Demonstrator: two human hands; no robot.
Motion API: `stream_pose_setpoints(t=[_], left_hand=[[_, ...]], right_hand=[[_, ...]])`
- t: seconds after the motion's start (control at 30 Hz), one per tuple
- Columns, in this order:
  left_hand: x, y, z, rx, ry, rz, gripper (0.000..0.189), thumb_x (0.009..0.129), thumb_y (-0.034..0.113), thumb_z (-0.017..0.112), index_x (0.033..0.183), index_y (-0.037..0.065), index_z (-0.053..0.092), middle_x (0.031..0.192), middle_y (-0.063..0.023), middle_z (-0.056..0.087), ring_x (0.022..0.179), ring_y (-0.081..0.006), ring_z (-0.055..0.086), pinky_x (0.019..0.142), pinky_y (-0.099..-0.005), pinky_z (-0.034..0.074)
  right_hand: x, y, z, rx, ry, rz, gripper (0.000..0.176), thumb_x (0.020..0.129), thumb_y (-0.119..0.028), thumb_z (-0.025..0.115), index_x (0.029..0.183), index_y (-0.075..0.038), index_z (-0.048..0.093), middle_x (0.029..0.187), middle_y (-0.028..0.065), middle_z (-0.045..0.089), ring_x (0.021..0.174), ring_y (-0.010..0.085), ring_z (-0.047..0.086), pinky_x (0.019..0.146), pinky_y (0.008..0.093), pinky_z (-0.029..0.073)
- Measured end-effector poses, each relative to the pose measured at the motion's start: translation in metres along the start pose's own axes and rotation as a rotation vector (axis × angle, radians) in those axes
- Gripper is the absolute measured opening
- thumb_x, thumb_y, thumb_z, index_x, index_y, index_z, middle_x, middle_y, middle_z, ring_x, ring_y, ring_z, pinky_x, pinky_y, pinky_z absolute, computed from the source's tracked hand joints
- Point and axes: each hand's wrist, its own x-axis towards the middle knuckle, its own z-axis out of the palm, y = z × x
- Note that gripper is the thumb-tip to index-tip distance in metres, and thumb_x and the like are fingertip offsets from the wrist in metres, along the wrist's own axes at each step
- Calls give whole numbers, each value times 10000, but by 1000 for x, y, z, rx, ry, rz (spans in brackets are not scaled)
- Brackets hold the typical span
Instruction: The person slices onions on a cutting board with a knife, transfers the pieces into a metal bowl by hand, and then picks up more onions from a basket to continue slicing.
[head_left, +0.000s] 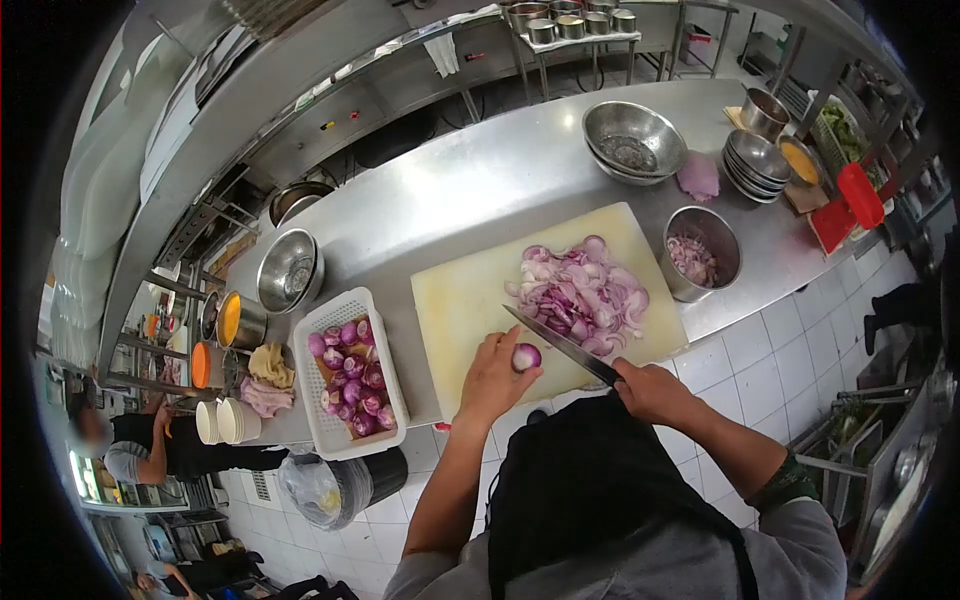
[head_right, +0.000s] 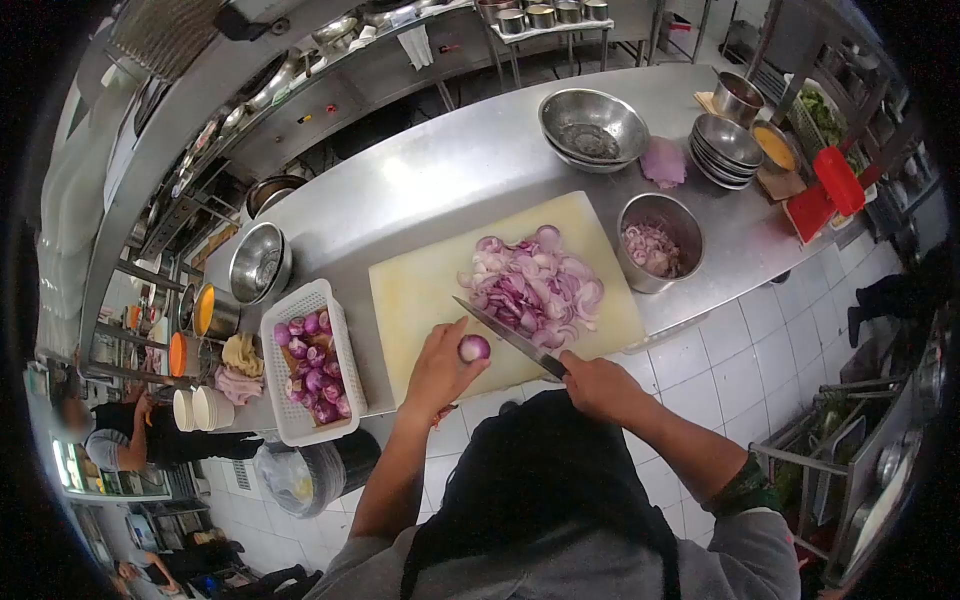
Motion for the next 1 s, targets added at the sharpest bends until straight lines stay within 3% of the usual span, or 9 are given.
stream_pose_setpoints(t=[0.23, 0.43, 0.63, 1.0], left_hand=[[-25, -11, 30, -157, 154, -26, 275, 905, 99, 758, 1152, 10, 677, 1166, -189, 615, 1107, -362, 605, 950, -438, 508], [-7, 8, 32, -151, 410, -46, 253, 907, 68, 735, 1152, 29, 681, 1188, -195, 618, 1096, -361, 605, 946, -437, 508], [-20, -11, 32, -114, 244, 39, 194, 915, 54, 727, 1096, 14, 671, 1200, -193, 625, 1075, -359, 614, 942, -438, 510], [-23, -17, 50, -217, 300, -4, 145, 933, 9, 679, 1077, 11, 664, 1086, -183, 598, 993, -350, 621, 863, -423, 519]], right_hand=[[-24, -20, -25, -182, -94, 71, 227, 1028, -179, 494, 1205, -36, 490, 873, 263, 708, 860, 476, 708, 761, 591, 539], [-30, -31, -42, -195, -153, 123, 227, 1046, -187, 481, 1216, -37, 482, 886, 265, 713, 874, 469, 713, 775, 587, 544], [-32, -27, -40, -193, -100, 127, 222, 1043, -162, 476, 1228, -38, 480, 888, 249, 714, 867, 465, 715, 771, 574, 554], [-48, -46, -41, -398, -189, 74, 260, 973, -109, 538, 1224, -60, 493, 902, 225, 722, 866, 408, 748, 737, 518, 599]])
